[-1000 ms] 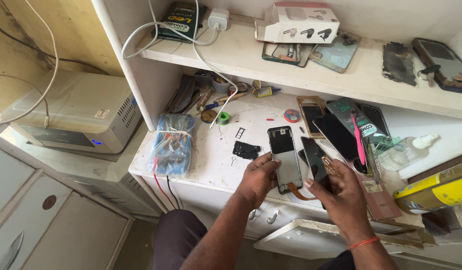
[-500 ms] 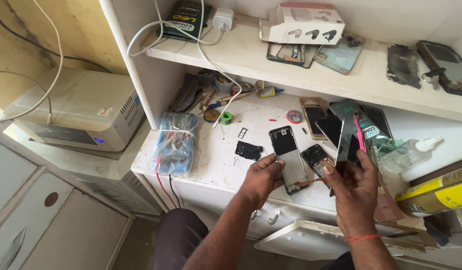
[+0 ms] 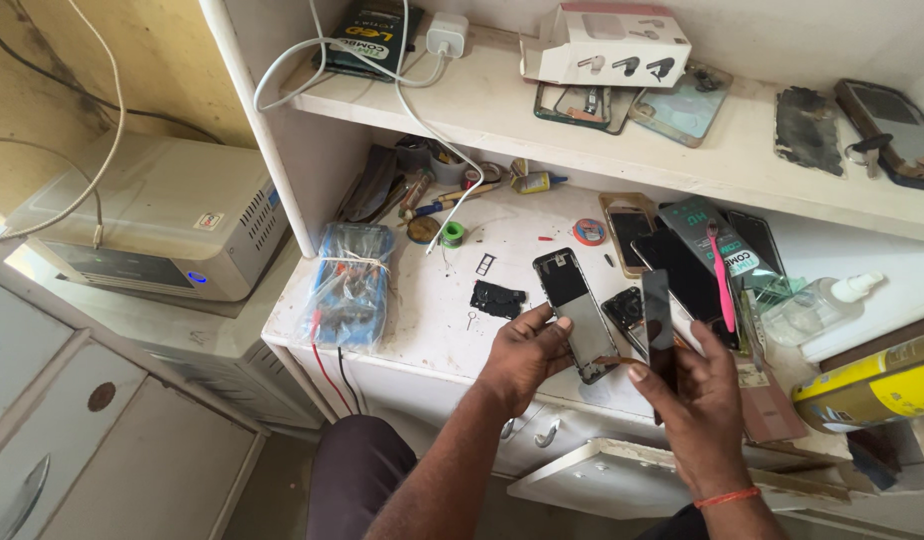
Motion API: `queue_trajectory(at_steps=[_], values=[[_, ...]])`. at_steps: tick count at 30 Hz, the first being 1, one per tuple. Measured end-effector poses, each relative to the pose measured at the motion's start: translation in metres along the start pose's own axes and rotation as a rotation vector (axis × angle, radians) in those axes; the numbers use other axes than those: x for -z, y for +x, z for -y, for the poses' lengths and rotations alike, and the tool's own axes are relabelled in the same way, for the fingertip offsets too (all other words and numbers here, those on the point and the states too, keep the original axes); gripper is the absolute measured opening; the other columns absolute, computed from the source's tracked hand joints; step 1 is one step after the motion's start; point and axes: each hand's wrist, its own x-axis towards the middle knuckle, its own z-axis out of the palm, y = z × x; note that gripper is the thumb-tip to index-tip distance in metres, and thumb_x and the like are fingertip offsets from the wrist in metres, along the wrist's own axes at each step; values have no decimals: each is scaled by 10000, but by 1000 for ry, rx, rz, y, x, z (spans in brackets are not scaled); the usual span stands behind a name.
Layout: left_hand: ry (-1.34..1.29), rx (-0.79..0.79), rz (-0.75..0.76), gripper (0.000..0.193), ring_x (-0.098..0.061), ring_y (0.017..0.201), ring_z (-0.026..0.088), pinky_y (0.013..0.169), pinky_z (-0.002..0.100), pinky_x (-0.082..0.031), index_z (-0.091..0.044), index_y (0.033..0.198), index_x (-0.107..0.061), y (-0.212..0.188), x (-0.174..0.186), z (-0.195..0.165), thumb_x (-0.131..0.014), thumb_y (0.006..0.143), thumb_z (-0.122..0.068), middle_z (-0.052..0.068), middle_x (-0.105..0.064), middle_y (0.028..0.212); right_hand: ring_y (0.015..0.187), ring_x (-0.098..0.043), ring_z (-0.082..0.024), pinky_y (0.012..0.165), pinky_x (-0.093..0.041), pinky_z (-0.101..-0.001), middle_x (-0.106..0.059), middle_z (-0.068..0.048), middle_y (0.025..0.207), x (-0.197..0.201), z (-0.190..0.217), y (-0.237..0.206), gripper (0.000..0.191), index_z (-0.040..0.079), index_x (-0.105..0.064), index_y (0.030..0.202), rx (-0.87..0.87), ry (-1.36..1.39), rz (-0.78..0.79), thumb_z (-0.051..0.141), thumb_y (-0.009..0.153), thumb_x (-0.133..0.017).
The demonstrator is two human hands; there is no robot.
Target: The person disassembles a smartphone, removes the back cover and battery, and then reassembles it by placing the battery back and snapping the back cover on. The person handles the phone, battery, and back cover throughout the process.
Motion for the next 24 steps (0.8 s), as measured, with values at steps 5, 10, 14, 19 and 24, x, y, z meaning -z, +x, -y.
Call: queue_trajectory(at_steps=[5,10,14,19,24], values=[[13,-14,12,423,-706,1059,185,972,359,-598,-77,1374,-618,2,1,2,-663,969,-192,77,-732,1175,1068,-672,-212,896,-570,-331,-667,-219,1219,-3,6,-7,922,-16,-282,1555,-26,-106,114,62,786,-783],[12,-17,25,426,-706,1063,195,977,362,-602,-87,1377,-622,2,2,3,-664,966,-194,82,-731,1164,1008,-686,-212,851,-580,-328,-683,-223,1199,-9,1,0,915,-31,-321,1533,-37,-216,21,59,766,-811],[40,-6,10,435,-703,1079,183,983,359,-594,-96,1384,-623,1,2,1,-667,963,-195,73,-735,1172,1009,-702,-196,852,-585,-315,-702,-211,1189,-8,-3,13,894,-54,-310,1494,-19,-209,11,64,762,-809],[44,-2,26,445,-703,1095,184,990,360,-597,-99,1395,-613,0,2,0,-667,963,-195,81,-736,1183,1016,-708,-193,870,-584,-310,-714,-209,1163,-8,-1,18,874,-55,-316,1488,-52,-296,16,44,774,-809],[44,-15,41,452,-697,1095,191,982,371,-581,-88,1398,-612,-1,1,-1,-666,963,-196,87,-729,1180,994,-691,-154,831,-587,-298,-703,-139,1098,-12,3,21,803,-21,-407,1463,-125,-126,27,29,765,-801]])
